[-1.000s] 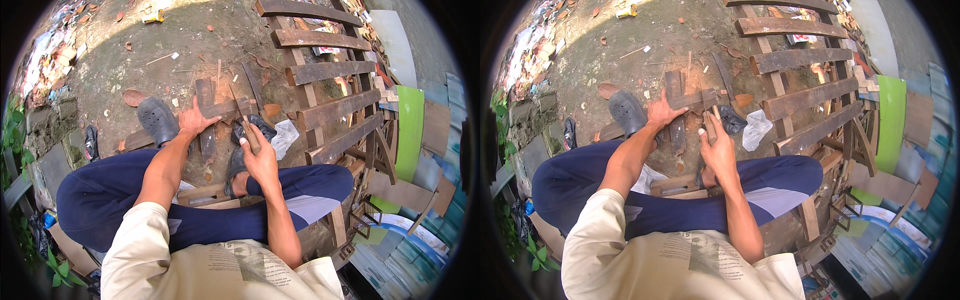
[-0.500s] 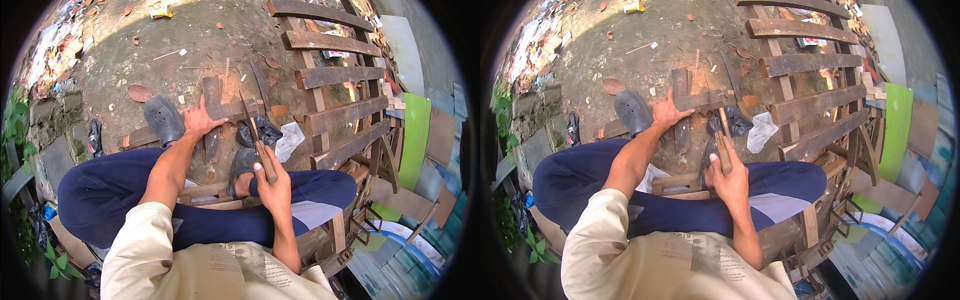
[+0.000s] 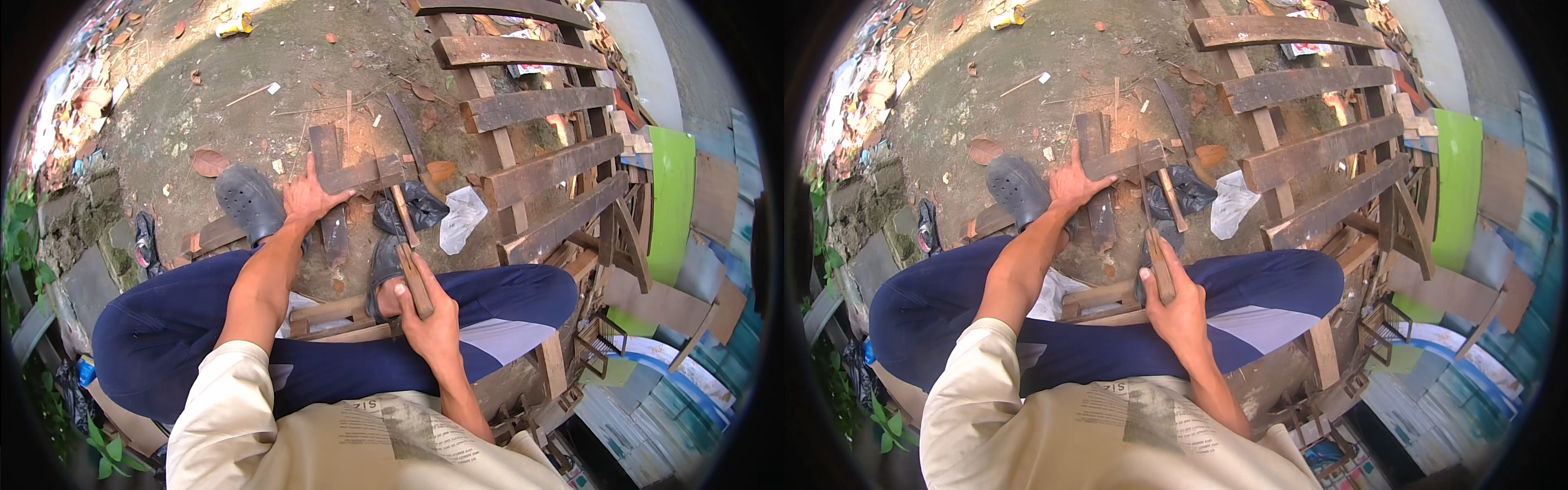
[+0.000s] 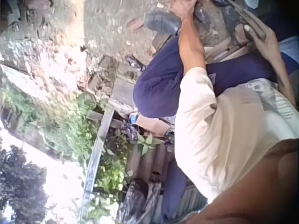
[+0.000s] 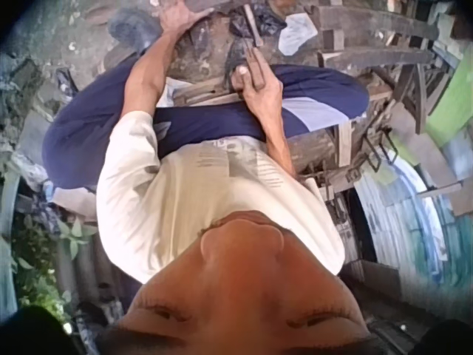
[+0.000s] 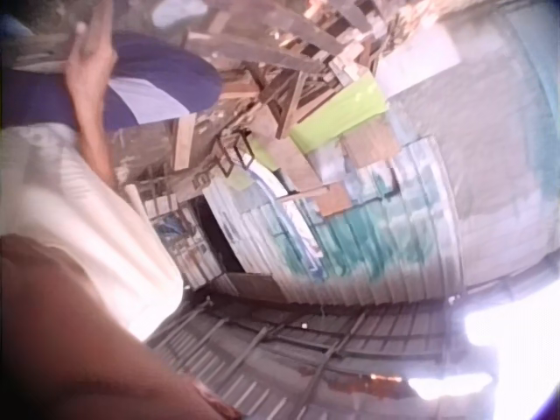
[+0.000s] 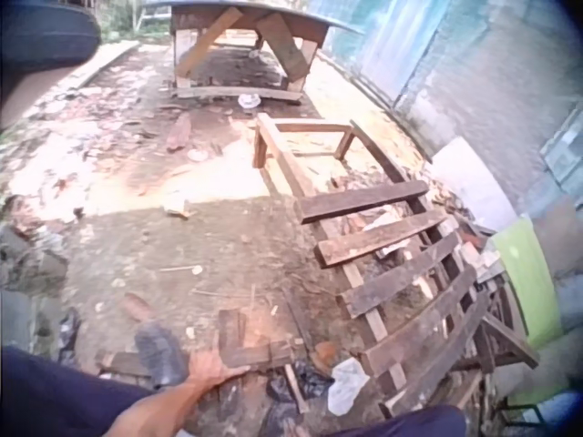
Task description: The person sits on the ground and uses a machete to repeatedly chop a small piece of wood into smaller fragments. The person holds the wood with one hand and swings the machete with the other, creating wood chips and debris.
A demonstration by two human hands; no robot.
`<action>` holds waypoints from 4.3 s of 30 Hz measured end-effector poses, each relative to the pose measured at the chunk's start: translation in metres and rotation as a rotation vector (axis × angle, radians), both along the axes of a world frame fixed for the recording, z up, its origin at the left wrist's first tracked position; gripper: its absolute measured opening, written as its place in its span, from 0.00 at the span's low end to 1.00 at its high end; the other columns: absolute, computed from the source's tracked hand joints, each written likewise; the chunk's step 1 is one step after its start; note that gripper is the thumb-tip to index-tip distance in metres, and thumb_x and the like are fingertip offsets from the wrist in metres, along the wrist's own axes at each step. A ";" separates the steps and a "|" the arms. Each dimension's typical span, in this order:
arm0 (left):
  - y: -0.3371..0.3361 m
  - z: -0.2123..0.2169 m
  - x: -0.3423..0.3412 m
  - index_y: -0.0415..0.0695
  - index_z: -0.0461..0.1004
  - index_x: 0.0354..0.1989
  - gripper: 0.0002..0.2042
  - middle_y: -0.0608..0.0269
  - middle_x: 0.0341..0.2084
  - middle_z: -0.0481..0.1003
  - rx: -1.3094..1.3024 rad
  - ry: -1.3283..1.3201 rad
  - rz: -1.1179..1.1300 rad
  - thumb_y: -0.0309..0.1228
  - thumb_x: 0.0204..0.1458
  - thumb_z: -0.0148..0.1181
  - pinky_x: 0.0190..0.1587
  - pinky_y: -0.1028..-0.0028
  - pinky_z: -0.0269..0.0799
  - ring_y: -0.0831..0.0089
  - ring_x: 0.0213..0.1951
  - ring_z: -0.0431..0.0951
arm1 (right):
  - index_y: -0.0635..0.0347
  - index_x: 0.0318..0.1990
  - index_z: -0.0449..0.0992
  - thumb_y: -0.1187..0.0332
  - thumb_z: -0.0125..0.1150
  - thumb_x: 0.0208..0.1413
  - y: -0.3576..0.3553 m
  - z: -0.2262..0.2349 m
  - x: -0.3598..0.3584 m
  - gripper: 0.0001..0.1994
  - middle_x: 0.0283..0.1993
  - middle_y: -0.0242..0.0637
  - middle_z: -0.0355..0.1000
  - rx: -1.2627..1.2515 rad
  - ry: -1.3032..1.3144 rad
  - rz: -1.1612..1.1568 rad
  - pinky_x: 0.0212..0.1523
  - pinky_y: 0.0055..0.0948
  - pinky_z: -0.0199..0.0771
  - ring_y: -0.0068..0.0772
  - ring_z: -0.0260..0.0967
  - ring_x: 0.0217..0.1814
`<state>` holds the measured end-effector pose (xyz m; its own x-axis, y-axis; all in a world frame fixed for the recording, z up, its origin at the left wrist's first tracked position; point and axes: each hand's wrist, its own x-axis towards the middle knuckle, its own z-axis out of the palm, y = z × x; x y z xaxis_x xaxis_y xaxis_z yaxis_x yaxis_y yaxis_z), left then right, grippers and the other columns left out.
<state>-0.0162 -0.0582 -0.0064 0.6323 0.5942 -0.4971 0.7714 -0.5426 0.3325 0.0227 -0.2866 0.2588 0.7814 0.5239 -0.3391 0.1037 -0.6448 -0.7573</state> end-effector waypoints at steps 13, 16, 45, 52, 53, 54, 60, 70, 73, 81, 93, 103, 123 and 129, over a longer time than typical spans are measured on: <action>0.004 0.010 0.008 0.41 0.39 0.80 0.69 0.40 0.45 0.82 -0.025 0.042 -0.016 0.75 0.39 0.66 0.59 0.49 0.69 0.45 0.49 0.82 | 0.55 0.72 0.66 0.81 0.60 0.52 0.010 -0.023 0.016 0.36 0.53 0.61 0.78 -0.133 0.102 -0.003 0.56 0.45 0.79 0.62 0.77 0.54; 0.004 0.012 0.013 0.42 0.39 0.80 0.69 0.40 0.44 0.82 -0.080 0.057 0.004 0.75 0.38 0.66 0.59 0.49 0.69 0.45 0.48 0.83 | 0.55 0.71 0.68 0.81 0.59 0.53 0.054 -0.061 0.050 0.34 0.49 0.60 0.80 -0.194 0.087 -0.038 0.52 0.43 0.80 0.57 0.80 0.54; 0.001 0.004 -0.001 0.40 0.42 0.80 0.69 0.40 0.49 0.80 -0.017 0.020 0.001 0.76 0.37 0.67 0.61 0.50 0.67 0.48 0.53 0.81 | 0.61 0.71 0.66 0.81 0.57 0.55 0.000 0.019 -0.007 0.33 0.56 0.58 0.79 -0.070 0.019 0.064 0.54 0.41 0.80 0.52 0.81 0.56; 0.008 0.022 0.010 0.40 0.41 0.80 0.70 0.39 0.50 0.80 -0.130 0.032 0.028 0.75 0.37 0.67 0.62 0.47 0.65 0.47 0.53 0.81 | 0.59 0.71 0.66 0.81 0.59 0.54 0.037 -0.087 0.040 0.34 0.61 0.57 0.76 -0.067 -0.034 0.032 0.59 0.42 0.78 0.61 0.75 0.60; 0.003 0.012 0.006 0.41 0.41 0.80 0.70 0.39 0.50 0.80 -0.067 0.004 0.028 0.75 0.37 0.67 0.62 0.47 0.65 0.46 0.53 0.81 | 0.58 0.71 0.66 0.81 0.60 0.54 0.043 -0.086 0.043 0.34 0.61 0.57 0.75 -0.057 -0.022 0.025 0.59 0.42 0.77 0.62 0.74 0.60; 0.000 0.003 0.001 0.41 0.40 0.80 0.70 0.39 0.50 0.80 -0.006 -0.025 0.029 0.75 0.37 0.67 0.62 0.47 0.65 0.46 0.53 0.81 | 0.59 0.72 0.66 0.81 0.60 0.54 0.031 -0.062 0.030 0.34 0.62 0.57 0.75 -0.091 0.055 0.024 0.60 0.41 0.77 0.60 0.74 0.62; 0.002 0.010 0.006 0.42 0.41 0.80 0.69 0.40 0.55 0.77 -0.087 0.096 0.025 0.76 0.36 0.67 0.66 0.46 0.61 0.48 0.58 0.78 | 0.63 0.71 0.66 0.83 0.57 0.55 0.003 -0.011 0.010 0.33 0.60 0.57 0.77 -0.001 0.118 -0.065 0.60 0.41 0.77 0.54 0.76 0.62; -0.001 0.004 0.000 0.41 0.40 0.80 0.69 0.41 0.49 0.81 -0.008 0.012 0.019 0.75 0.37 0.68 0.63 0.48 0.63 0.45 0.52 0.81 | 0.53 0.73 0.64 0.82 0.57 0.52 -0.005 0.020 -0.003 0.37 0.54 0.61 0.77 -0.055 0.112 0.008 0.59 0.42 0.77 0.62 0.74 0.58; 0.001 0.016 0.011 0.41 0.41 0.80 0.68 0.40 0.47 0.81 -0.067 0.033 0.019 0.74 0.38 0.67 0.62 0.48 0.65 0.44 0.51 0.81 | 0.60 0.69 0.69 0.80 0.57 0.54 0.032 -0.025 0.032 0.31 0.58 0.60 0.77 -0.184 0.214 -0.075 0.56 0.37 0.79 0.58 0.78 0.58; -0.002 0.004 0.001 0.40 0.45 0.79 0.65 0.37 0.46 0.81 0.069 -0.068 -0.002 0.72 0.40 0.68 0.60 0.48 0.70 0.42 0.51 0.81 | 0.53 0.73 0.63 0.74 0.62 0.53 -0.012 -0.004 -0.004 0.36 0.32 0.63 0.78 -0.032 -0.014 0.038 0.44 0.55 0.79 0.66 0.79 0.40; -0.004 0.010 0.004 0.41 0.42 0.80 0.68 0.40 0.56 0.77 0.011 0.021 0.001 0.72 0.38 0.70 0.64 0.47 0.61 0.46 0.59 0.77 | 0.53 0.75 0.61 0.82 0.58 0.53 0.007 0.028 0.003 0.38 0.59 0.57 0.76 -0.199 0.187 0.055 0.59 0.43 0.78 0.62 0.75 0.57; -0.005 0.008 0.002 0.40 0.44 0.79 0.67 0.40 0.54 0.79 0.022 -0.002 0.035 0.71 0.38 0.70 0.65 0.47 0.62 0.46 0.57 0.79 | 0.52 0.73 0.63 0.75 0.62 0.52 0.021 -0.006 0.031 0.37 0.39 0.65 0.78 -0.160 0.149 0.051 0.50 0.56 0.78 0.69 0.77 0.45; -0.009 0.023 0.011 0.41 0.45 0.79 0.66 0.41 0.56 0.78 -0.048 0.016 0.033 0.70 0.38 0.71 0.65 0.49 0.61 0.47 0.58 0.78 | 0.54 0.71 0.67 0.72 0.61 0.57 0.050 -0.054 0.060 0.31 0.48 0.63 0.78 -0.265 0.186 -0.015 0.47 0.44 0.81 0.62 0.79 0.49; -0.006 0.011 -0.003 0.42 0.43 0.80 0.67 0.42 0.53 0.79 -0.006 0.007 0.014 0.72 0.38 0.70 0.63 0.50 0.64 0.46 0.56 0.79 | 0.54 0.72 0.66 0.81 0.60 0.53 -0.024 0.018 -0.004 0.35 0.57 0.60 0.77 -0.058 0.056 0.032 0.56 0.40 0.79 0.55 0.77 0.58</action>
<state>-0.0188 -0.0641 0.0041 0.6204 0.6003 -0.5047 0.7813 -0.5294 0.3307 0.0189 -0.3103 0.2766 0.7432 0.5268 -0.4125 0.0834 -0.6846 -0.7241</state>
